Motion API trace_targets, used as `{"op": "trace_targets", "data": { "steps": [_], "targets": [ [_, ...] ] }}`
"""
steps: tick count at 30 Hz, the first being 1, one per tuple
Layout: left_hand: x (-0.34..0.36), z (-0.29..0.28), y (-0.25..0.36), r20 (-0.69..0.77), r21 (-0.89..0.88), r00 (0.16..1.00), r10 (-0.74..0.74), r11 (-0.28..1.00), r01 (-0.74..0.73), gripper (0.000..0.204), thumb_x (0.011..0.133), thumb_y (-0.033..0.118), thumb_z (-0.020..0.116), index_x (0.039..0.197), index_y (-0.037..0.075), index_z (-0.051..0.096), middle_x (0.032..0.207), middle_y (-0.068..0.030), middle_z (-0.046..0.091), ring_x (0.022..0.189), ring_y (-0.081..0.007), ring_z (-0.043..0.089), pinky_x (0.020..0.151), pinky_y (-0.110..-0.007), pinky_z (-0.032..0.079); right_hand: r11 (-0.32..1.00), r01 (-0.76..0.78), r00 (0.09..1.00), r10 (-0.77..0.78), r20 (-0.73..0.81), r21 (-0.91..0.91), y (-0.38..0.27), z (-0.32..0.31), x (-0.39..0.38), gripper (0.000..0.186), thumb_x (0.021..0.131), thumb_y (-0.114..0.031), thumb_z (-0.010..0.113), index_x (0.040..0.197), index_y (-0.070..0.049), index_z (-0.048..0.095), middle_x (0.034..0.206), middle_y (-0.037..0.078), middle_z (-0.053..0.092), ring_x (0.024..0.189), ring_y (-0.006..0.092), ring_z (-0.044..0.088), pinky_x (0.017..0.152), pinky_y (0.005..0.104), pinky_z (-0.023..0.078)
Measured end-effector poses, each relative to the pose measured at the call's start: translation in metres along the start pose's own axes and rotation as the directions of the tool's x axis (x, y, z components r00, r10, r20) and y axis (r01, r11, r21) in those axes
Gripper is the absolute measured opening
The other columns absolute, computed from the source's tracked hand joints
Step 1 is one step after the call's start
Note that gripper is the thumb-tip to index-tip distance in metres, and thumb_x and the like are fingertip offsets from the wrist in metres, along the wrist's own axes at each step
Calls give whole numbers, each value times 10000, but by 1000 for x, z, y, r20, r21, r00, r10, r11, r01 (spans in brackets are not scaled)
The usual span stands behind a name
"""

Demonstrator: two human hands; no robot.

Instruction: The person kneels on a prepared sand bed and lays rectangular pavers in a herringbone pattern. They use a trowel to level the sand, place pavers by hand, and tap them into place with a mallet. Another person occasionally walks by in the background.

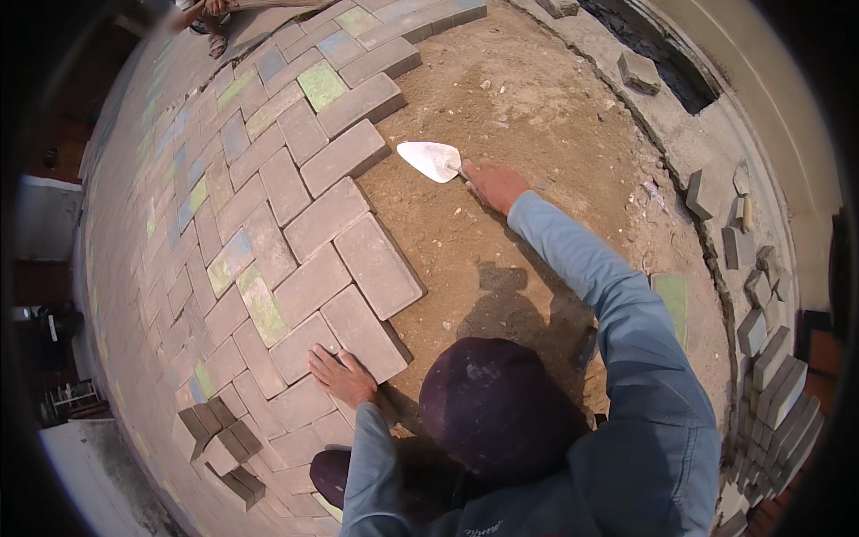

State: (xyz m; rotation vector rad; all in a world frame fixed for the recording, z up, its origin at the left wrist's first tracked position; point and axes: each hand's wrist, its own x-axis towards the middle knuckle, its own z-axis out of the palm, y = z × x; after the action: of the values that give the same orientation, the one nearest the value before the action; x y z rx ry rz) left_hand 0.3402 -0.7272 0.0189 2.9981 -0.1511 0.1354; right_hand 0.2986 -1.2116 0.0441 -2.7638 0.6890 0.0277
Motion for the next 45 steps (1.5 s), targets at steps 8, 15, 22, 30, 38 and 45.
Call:
{"op": "trace_targets", "data": {
  "steps": [8,15,22,30,38,45],
  "targets": [
    [-5,2,14,21,26,1000,15,1000,-16,613,1060,382,396,1593,93,306,1658,-162,281,1521,-368,246,1239,-506,177,836,-545,836,536,-115,-64,211,-61,-59,335,1048,-311,488,1244,-39,481,1051,286,687,1003,470,674,866,551,525],
    [-4,4,1,18,8,999,-32,999,32,631,1067,406,382,1624,142,249,1667,-155,263,1540,-349,221,1237,-507,180,964,158,915,-62,399,-213,123,-66,-250,267,1001,-176,490,1260,-116,461,1085,206,649,947,415,695,789,514,569],
    [-6,11,7,15,-7,1000,9,1000,-9,609,1080,416,380,1611,135,285,1655,-168,280,1513,-370,272,1226,-507,216,848,-383,921,382,-77,-366,270,-77,-217,273,983,-118,518,1251,-128,467,1037,220,671,950,379,713,798,484,560],
    [3,5,-6,-11,18,1000,-9,1000,9,599,1075,387,387,1602,116,303,1642,-183,297,1499,-380,294,1229,-499,222,-79,-174,455,877,151,982,117,-5,-208,449,1026,-281,561,1333,-10,378,853,131,583,545,206,593,392,377,482],
    [-2,10,-3,-26,18,999,47,999,-46,598,1071,364,384,1605,112,294,1641,-189,294,1499,-381,288,1230,-500,217,-209,17,320,928,192,978,143,8,-21,431,1018,-314,578,1278,-51,356,941,172,560,579,250,602,427,420,512],
    [-2,4,6,-8,5,999,34,999,-34,607,1071,380,379,1609,114,289,1645,-186,289,1499,-384,287,1220,-507,216,-260,29,718,678,161,965,224,-56,77,413,1027,-344,568,1257,-17,465,929,133,574,615,208,571,475,380,524]
  ]
}}
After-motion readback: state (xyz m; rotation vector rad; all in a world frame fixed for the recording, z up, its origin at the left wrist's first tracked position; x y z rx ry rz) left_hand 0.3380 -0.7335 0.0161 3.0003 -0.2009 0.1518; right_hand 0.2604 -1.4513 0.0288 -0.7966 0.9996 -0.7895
